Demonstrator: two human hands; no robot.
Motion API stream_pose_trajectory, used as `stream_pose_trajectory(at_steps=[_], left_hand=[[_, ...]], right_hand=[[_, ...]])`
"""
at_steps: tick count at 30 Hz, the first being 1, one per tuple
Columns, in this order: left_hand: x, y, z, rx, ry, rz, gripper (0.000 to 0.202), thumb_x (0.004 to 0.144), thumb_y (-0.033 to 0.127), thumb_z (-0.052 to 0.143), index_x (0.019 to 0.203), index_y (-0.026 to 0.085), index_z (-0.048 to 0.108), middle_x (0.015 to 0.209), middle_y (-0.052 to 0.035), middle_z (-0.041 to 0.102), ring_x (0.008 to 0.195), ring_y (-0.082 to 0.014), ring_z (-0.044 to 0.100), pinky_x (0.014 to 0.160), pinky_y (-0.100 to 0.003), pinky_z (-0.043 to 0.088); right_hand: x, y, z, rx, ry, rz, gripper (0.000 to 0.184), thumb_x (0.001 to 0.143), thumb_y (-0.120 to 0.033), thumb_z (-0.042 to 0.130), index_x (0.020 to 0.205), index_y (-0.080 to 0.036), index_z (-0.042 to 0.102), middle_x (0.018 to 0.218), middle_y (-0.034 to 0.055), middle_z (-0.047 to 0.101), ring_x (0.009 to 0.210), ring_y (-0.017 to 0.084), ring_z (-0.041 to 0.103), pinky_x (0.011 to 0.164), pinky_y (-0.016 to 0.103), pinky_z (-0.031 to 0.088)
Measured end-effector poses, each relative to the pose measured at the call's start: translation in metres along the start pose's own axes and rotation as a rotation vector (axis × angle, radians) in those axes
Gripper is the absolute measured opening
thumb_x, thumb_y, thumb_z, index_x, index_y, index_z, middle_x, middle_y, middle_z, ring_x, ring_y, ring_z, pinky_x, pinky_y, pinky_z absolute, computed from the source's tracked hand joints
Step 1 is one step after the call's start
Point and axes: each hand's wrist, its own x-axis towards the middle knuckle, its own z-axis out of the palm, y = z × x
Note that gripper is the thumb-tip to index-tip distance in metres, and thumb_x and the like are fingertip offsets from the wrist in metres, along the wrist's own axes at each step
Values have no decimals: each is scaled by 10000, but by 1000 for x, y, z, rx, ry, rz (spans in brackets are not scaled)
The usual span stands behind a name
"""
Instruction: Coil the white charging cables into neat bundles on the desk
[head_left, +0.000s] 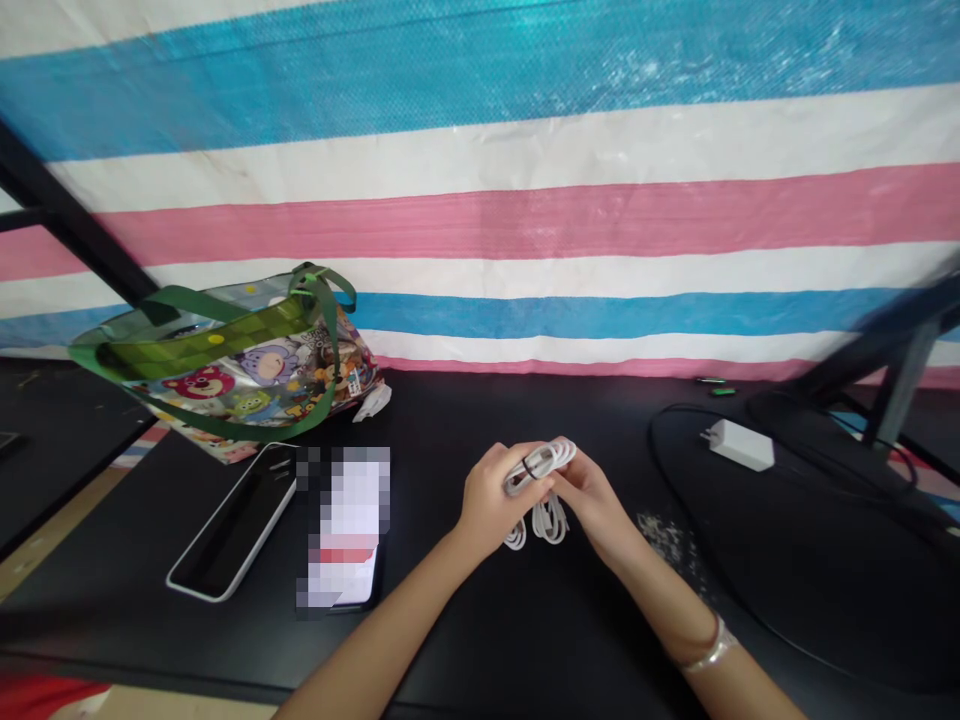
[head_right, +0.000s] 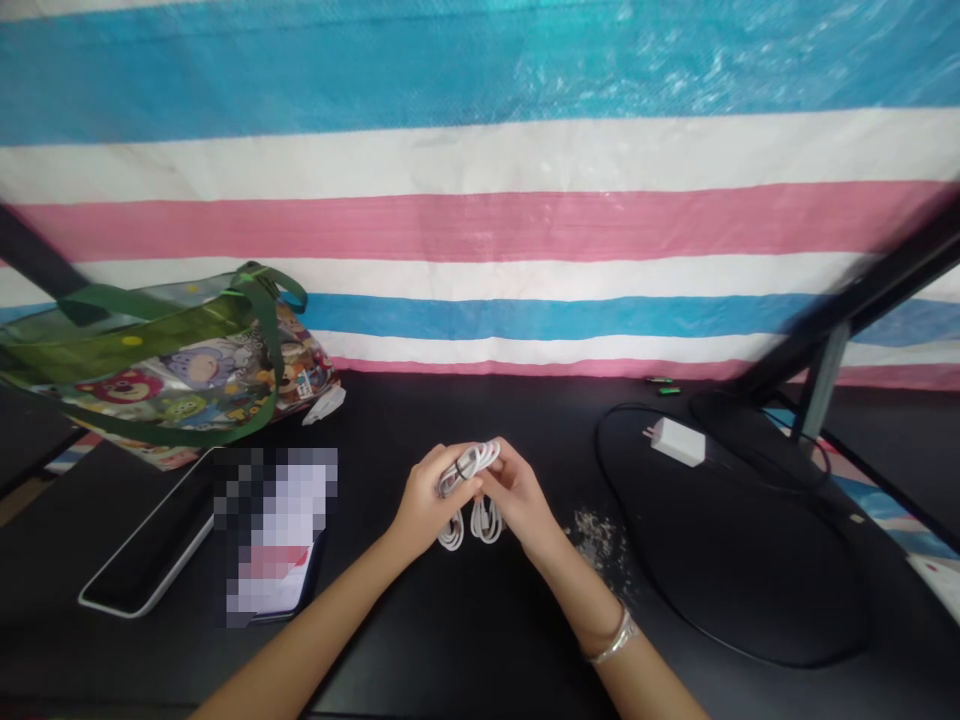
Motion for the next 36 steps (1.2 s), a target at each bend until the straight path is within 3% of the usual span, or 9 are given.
stream_pose_trajectory(at_steps=[6,9,18,28,36], left_hand=[[0,2,-1,-2,93,167,193,801,238,610,974,208,689,819,-33,670,802,-191,587,734,-296,493],[1,5,-2,-13,117,181,144,813,225,602,926,187,683,821,-42,670,796,-191,579,726,-299,484],[3,7,-2,-148,90,57,136,787,219,637,900,175,699,821,-41,679,760,-170,606,677,-266,470],[6,4,-4,-205,75,-56,162,740,163,639,887,188,704,924,-49,733,859,-195,651,720,-281,473],[8,3,-4,-309,6,-139,188,733,203,645,919,173,654,851,-25,704,773,-158,637,709,-257,451]], right_hand=[[-1,-1,-1,31,20,-14,399,631,-500,789,670,-198,532,584,-51,508,518,80,451,506,201,397],[-1,-1,-3,53,19,5,393,631,-491,796,670,-195,540,556,-58,520,502,67,454,512,190,393],[-1,-3,-4,41,15,86,432,628,-530,780,688,-206,500,507,-69,529,470,79,495,503,209,437],[2,-6,-4,-188,8,-21,477,643,-633,699,746,-226,472,461,-46,589,416,132,564,468,261,471],[-4,-13,-6,-588,110,-235,172,790,-386,592,794,-236,510,468,-31,618,461,175,641,530,270,511]])
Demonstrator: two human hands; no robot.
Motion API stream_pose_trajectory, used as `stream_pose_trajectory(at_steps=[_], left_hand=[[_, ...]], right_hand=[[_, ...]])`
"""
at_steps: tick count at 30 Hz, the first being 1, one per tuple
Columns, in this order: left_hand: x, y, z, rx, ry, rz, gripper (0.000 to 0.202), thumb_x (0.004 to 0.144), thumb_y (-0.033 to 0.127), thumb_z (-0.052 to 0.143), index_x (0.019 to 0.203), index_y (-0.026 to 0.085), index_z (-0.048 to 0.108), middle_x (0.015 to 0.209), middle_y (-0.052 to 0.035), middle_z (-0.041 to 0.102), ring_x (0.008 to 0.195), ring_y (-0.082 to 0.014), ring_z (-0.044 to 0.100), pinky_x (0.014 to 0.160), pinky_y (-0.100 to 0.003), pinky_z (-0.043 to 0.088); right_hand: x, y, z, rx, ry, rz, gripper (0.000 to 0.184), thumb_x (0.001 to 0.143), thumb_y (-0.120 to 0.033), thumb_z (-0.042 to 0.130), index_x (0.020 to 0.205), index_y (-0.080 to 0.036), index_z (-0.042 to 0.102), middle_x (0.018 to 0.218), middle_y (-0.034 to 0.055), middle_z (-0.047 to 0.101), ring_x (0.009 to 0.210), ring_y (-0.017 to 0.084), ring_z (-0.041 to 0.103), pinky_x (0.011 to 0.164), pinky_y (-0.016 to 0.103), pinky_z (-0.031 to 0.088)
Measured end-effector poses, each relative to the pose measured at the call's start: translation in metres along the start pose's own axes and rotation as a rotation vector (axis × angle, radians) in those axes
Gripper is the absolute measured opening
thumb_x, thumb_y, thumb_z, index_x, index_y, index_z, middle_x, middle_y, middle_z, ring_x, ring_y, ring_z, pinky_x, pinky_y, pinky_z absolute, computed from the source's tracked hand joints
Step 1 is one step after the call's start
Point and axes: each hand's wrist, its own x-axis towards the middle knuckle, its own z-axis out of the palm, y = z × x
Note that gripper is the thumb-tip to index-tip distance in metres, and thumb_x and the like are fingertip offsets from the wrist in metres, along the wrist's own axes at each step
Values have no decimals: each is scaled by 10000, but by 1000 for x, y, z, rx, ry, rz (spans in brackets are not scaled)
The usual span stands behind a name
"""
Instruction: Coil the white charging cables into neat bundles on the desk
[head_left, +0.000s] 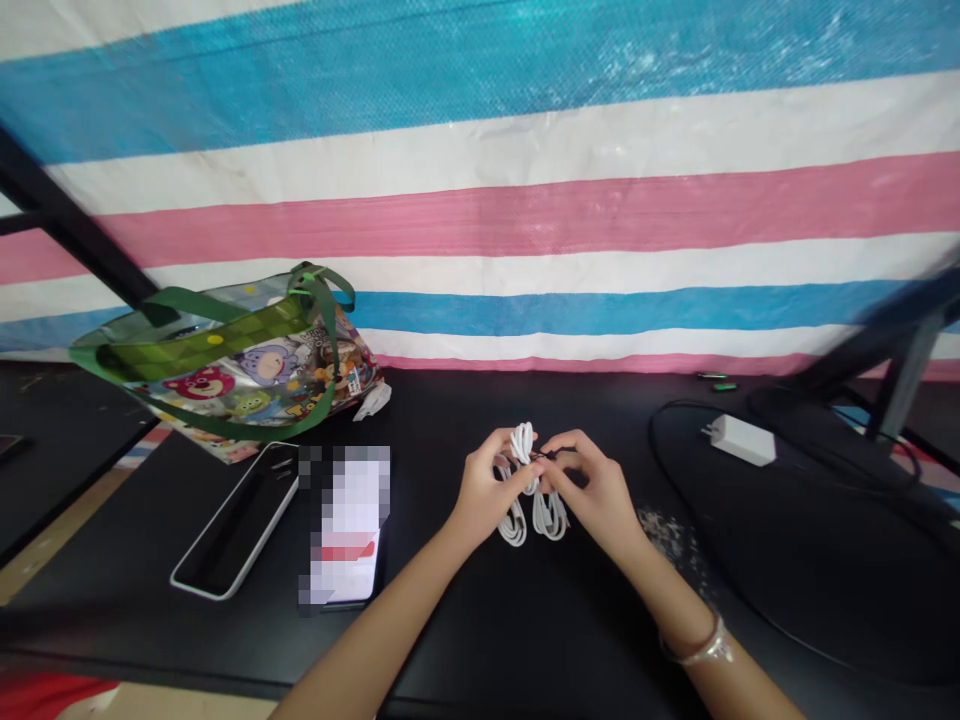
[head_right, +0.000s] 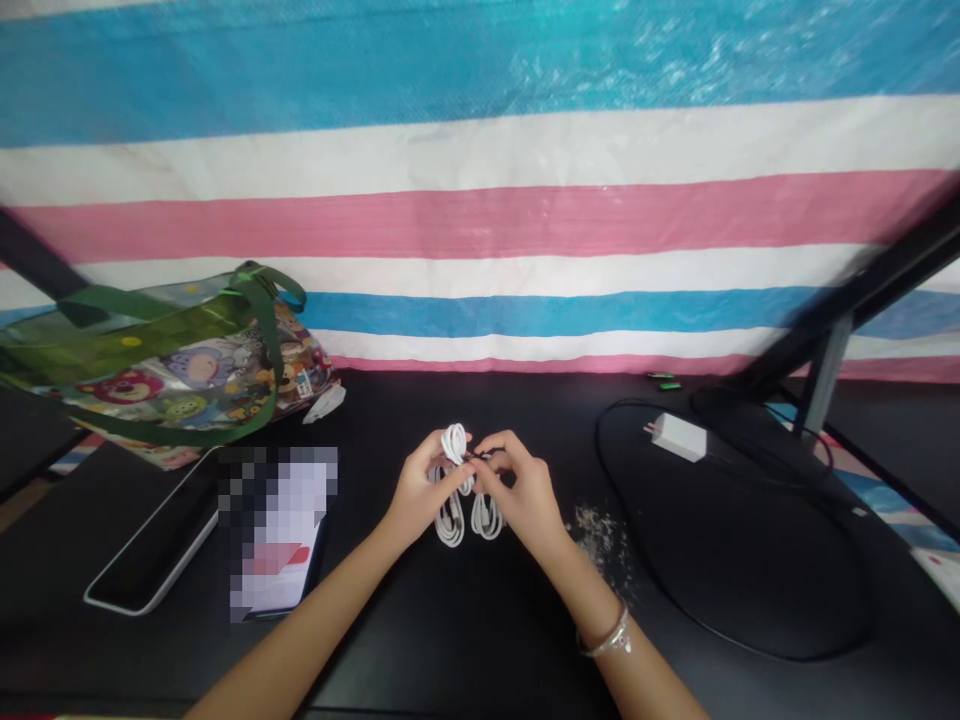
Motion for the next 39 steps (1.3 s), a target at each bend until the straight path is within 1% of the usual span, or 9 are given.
stream_pose_trajectory(at_steps=[4,7,10,15,17,22,27,34,39], left_hand=[[1,-1,1,-54,-18,-64,246,718,235,681,942,169,603,803,-6,668,737,-140,615,685,-241,456],[1,0,1,-86,-24,-123,336,717,248,698,1011,181,551,782,8,654,713,-134,609,673,-238,465],[0,0,2,-109,-37,-133,364,728,264,694,1040,191,520,785,11,646,715,-132,607,670,-235,465],[1,-1,1,-112,-30,-111,338,750,283,677,1035,195,518,807,5,640,735,-134,605,659,-228,462],[1,-2,1,-104,-38,-112,331,758,296,675,1034,197,521,814,2,641,744,-136,609,660,-227,465],[1,-3,0,-121,-56,-107,308,767,292,654,1025,191,519,833,-5,645,752,-136,608,643,-217,459],[0,-1,0,-83,-46,-82,244,778,211,601,1008,188,523,845,-7,659,757,-134,615,651,-219,464],[-1,2,0,80,1,-7,221,751,156,611,961,196,554,890,-8,702,813,-157,651,698,-243,486],[-3,2,0,296,77,76,214,715,155,662,907,220,593,861,7,694,783,-162,641,720,-261,488]], right_hand=[[0,1,-2,-55,18,-78,93,808,-322,542,833,-235,519,486,-34,628,475,172,647,559,272,521],[0,3,-3,-100,23,-103,119,808,-304,537,901,-229,545,513,-34,636,501,171,651,573,272,524],[-1,4,-2,-154,41,-156,141,820,-284,534,940,-231,585,539,-28,644,518,167,648,549,263,510],[-2,4,-2,-217,77,-304,160,847,-242,513,866,-256,671,750,31,731,672,193,679,663,320,535],[-1,4,-3,-231,49,-324,209,858,-238,493,819,-265,697,779,39,738,684,198,667,648,329,535],[1,3,-5,-239,27,-316,204,853,-249,519,819,-260,721,714,37,716,623,186,623,594,315,521],[1,5,-4,-254,47,-328,184,859,-278,530,809,-252,705,665,33,691,607,187,615,586,314,506],[0,10,-1,-289,77,-214,199,852,-328,507,762,-236,659,681,34,689,589,168,626,538,264,461],[-1,10,-1,-344,17,-75,177,831,-358,497,771,-232,606,514,-17,607,439,138,547,472,233,386]])
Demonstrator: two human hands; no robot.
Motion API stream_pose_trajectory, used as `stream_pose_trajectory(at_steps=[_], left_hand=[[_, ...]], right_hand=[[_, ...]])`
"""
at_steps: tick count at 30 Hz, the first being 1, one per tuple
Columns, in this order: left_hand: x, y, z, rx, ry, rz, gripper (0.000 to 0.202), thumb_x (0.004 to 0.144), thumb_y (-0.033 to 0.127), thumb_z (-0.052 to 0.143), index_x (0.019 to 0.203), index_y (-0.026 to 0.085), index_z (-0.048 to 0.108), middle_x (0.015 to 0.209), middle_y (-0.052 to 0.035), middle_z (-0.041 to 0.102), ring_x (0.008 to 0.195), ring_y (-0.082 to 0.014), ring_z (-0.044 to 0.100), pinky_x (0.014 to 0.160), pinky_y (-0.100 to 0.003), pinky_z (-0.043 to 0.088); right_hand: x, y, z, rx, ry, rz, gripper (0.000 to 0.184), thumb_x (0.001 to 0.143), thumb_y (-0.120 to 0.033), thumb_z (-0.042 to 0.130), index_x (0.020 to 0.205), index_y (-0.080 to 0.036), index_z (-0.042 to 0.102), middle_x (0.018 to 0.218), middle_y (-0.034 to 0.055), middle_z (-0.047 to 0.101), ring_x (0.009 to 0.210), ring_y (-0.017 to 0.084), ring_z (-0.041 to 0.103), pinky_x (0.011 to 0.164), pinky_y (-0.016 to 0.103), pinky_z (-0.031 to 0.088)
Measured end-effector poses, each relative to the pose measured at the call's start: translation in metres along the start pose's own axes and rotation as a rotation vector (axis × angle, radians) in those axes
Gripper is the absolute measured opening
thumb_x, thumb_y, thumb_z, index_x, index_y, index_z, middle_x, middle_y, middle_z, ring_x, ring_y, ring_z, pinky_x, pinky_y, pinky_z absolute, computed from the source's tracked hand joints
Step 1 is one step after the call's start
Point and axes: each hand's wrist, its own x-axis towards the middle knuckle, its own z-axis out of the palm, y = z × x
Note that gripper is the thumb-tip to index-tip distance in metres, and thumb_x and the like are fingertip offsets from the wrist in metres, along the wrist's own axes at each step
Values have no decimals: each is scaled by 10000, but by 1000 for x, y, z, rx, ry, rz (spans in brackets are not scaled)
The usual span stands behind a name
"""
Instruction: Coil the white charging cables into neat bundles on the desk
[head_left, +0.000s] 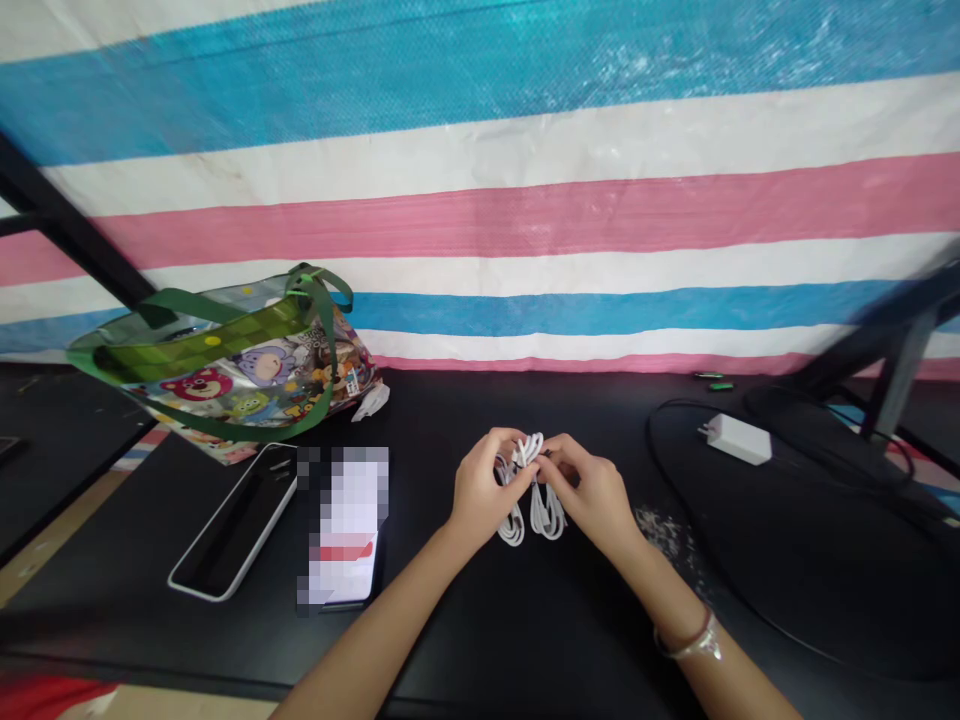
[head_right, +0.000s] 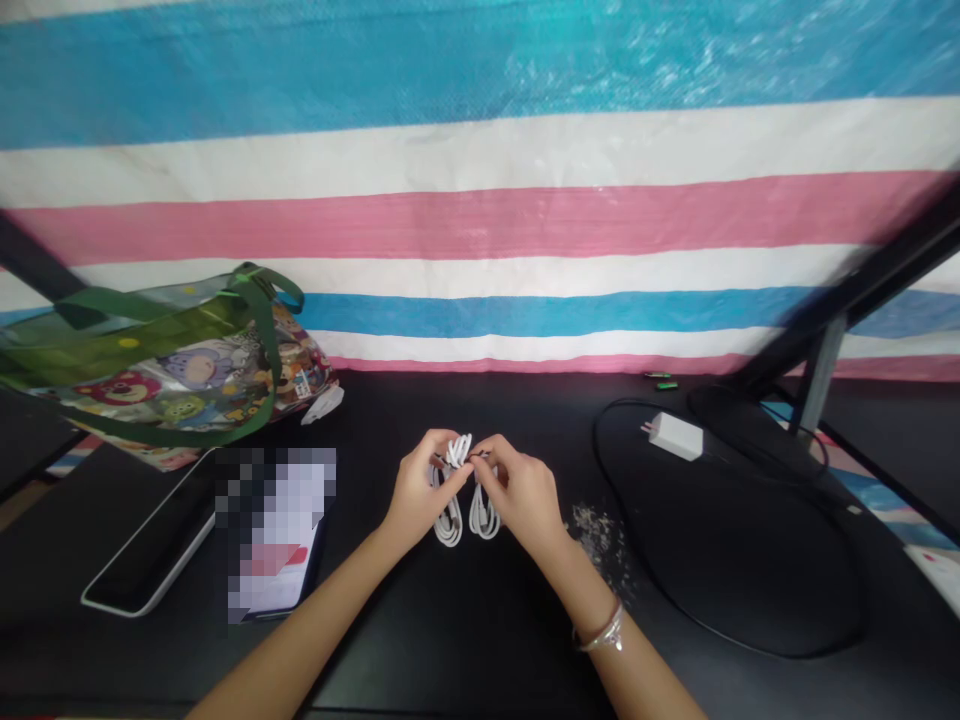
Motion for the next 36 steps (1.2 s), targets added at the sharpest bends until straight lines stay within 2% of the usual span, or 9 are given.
stream_pose_trajectory(at_steps=[3,8,12,16,20,26,31,36], left_hand=[[-1,1,-2,126,8,68,191,729,140,646,893,232,610,824,19,685,761,-157,630,719,-260,486],[-1,3,-5,270,-31,256,209,760,59,564,859,230,631,835,9,694,819,-172,599,742,-267,475],[-1,3,-5,315,-36,347,272,752,15,524,838,235,659,831,-1,696,870,-194,573,779,-290,466],[0,1,-6,308,52,431,334,724,-12,492,797,243,694,883,-18,653,862,-186,546,777,-281,464],[-1,0,-6,276,94,463,359,722,-10,467,799,249,703,796,-13,567,749,-158,527,690,-250,460],[-3,1,-2,241,119,492,166,826,102,506,884,210,618,831,-18,616,771,-164,571,691,-260,467],[-4,2,-1,263,171,554,87,821,120,513,844,203,525,812,-17,641,727,-160,580,652,-256,456],[-5,4,-1,289,189,588,95,774,147,553,828,214,513,841,-25,656,743,-170,601,645,-272,457]], right_hand=[[1,-2,-2,-4,-69,71,161,816,-358,479,776,-233,572,480,-37,574,398,133,506,449,225,347],[2,-3,-3,101,-195,165,126,791,-344,468,739,-237,510,507,-38,570,440,142,510,466,231,349],[3,-1,-4,314,-261,228,205,792,-418,486,724,-225,485,490,-45,525,448,126,482,483,236,363],[4,-4,-2,554,-323,295,347,784,-554,507,726,-213,476,466,-72,444,379,79,342,401,215,287],[4,-7,4,689,-277,320,426,748,-627,548,693,-216,451,426,-107,345,363,60,280,374,198,248],[2,-6,11,722,-174,384,437,708,-631,593,709,-217,452,451,-88,419,379,72,364,383,202,299],[2,-2,12,610,-78,322,380,734,-586,548,714,-230,419,449,-78,462,366,88,412,396,216,342],[0,-5,9,441,-26,244,233,781,-463,456,745,-242,395,433,-77,473,342,111,447,375,215,333]])
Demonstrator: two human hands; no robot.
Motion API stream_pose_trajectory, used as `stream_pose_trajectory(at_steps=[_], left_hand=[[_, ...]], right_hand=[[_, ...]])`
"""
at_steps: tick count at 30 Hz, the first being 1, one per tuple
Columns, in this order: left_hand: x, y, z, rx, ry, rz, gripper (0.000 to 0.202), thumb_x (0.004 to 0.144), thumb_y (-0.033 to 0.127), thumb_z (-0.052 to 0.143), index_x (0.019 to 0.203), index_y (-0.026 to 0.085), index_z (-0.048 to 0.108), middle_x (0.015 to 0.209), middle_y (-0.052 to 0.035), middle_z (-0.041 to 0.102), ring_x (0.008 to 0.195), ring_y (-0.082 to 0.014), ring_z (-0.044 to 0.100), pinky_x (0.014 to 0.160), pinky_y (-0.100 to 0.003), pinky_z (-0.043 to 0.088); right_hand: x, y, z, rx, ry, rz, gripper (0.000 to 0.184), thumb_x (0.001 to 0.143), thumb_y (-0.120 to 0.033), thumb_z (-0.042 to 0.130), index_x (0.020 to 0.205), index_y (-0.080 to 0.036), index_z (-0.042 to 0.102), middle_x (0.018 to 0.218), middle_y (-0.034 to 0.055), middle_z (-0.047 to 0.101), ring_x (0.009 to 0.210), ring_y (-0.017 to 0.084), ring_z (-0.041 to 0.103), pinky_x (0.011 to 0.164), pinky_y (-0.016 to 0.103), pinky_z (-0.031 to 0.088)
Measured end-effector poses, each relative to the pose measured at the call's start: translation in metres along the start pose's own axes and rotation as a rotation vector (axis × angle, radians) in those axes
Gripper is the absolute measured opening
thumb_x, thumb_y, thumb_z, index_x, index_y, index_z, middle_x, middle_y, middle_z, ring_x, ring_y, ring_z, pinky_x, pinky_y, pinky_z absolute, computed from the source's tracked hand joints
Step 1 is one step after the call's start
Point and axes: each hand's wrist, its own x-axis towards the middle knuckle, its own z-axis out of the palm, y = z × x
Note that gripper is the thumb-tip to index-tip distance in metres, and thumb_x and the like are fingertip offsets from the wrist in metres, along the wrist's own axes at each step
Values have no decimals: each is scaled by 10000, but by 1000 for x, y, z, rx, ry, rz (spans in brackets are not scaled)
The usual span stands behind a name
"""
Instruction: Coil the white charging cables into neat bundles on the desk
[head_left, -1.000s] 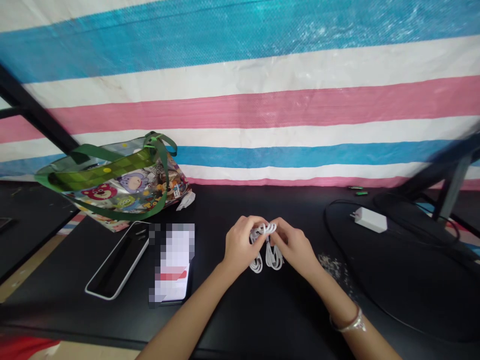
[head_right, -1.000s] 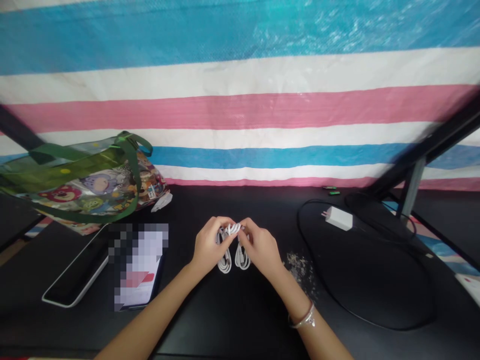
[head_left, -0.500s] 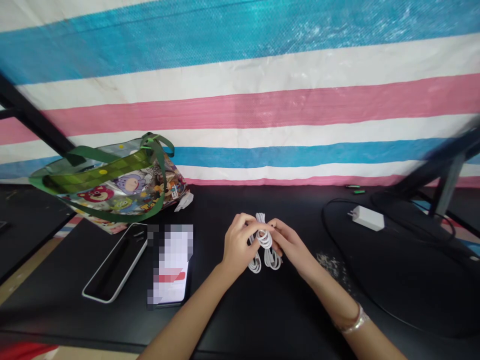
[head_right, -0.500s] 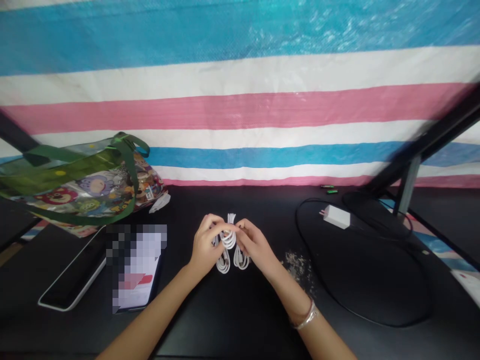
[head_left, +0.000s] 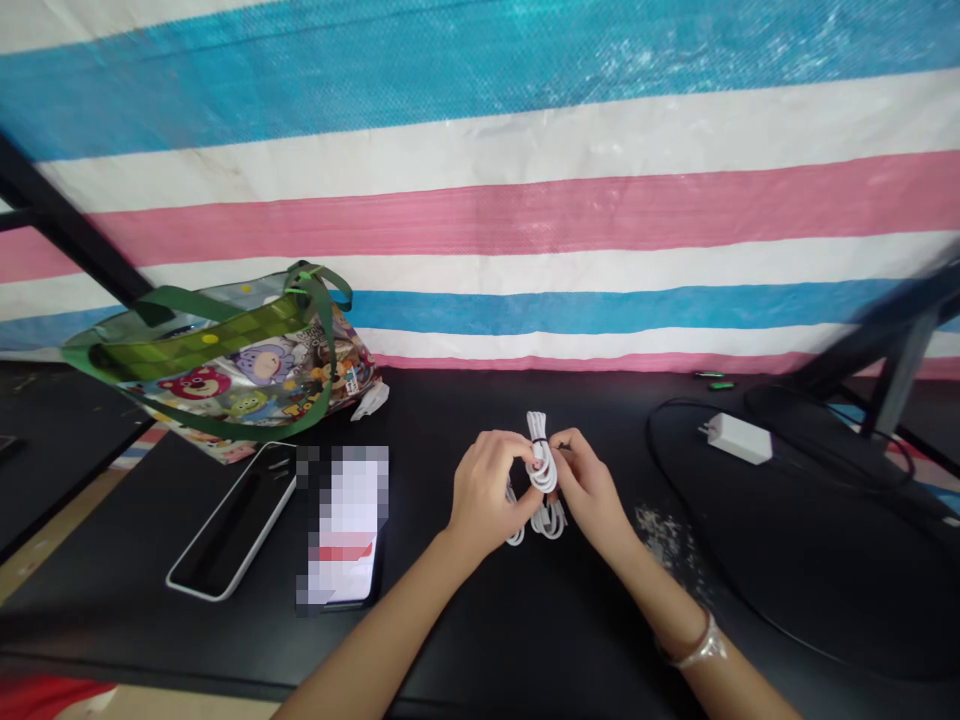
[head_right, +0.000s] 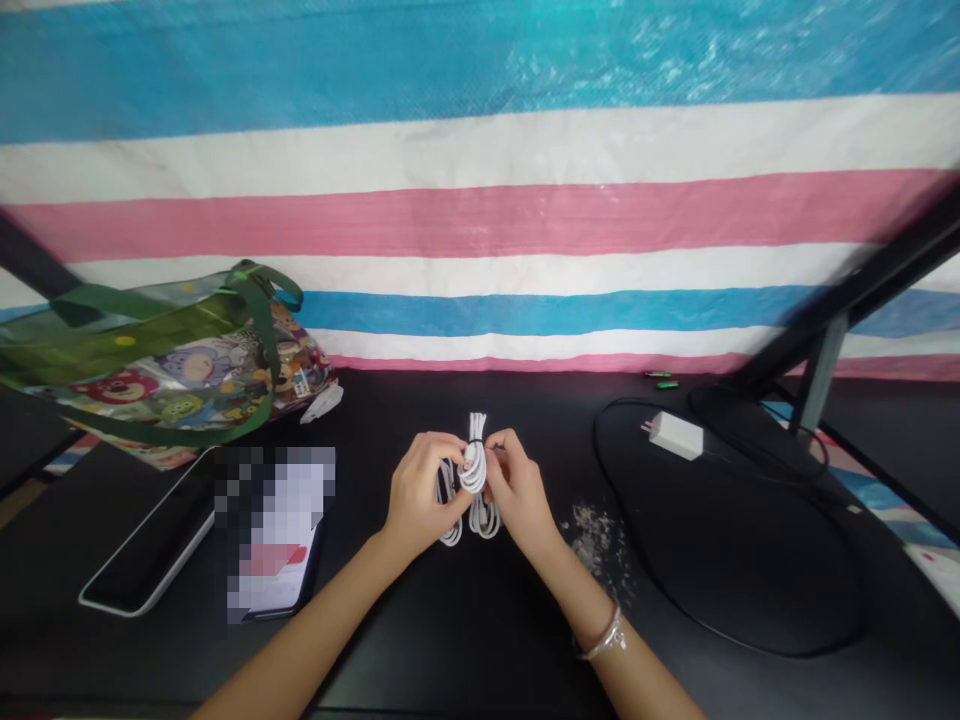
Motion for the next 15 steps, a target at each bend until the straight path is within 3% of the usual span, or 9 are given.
stream_pose_trajectory(at_steps=[6,10,15], left_hand=[[-1,6,-1,27,26,49,55,795,233,589,782,213,539,868,-40,650,789,-177,618,669,-286,485],[-1,7,0,35,32,60,77,830,268,576,777,215,558,861,-37,649,782,-170,623,666,-283,492],[-2,8,1,36,39,58,158,850,350,572,786,208,549,838,-36,654,765,-169,627,661,-283,496]], right_hand=[[-1,-3,-1,-202,50,-114,131,698,-358,458,733,-239,417,469,-63,509,392,131,491,432,224,357],[-1,-2,-2,-307,77,-82,138,639,-337,457,732,-235,451,502,-38,549,448,164,544,465,239,369],[-2,-4,-4,-394,96,-78,155,663,-372,459,736,-237,480,551,-14,609,481,176,586,461,233,367]])
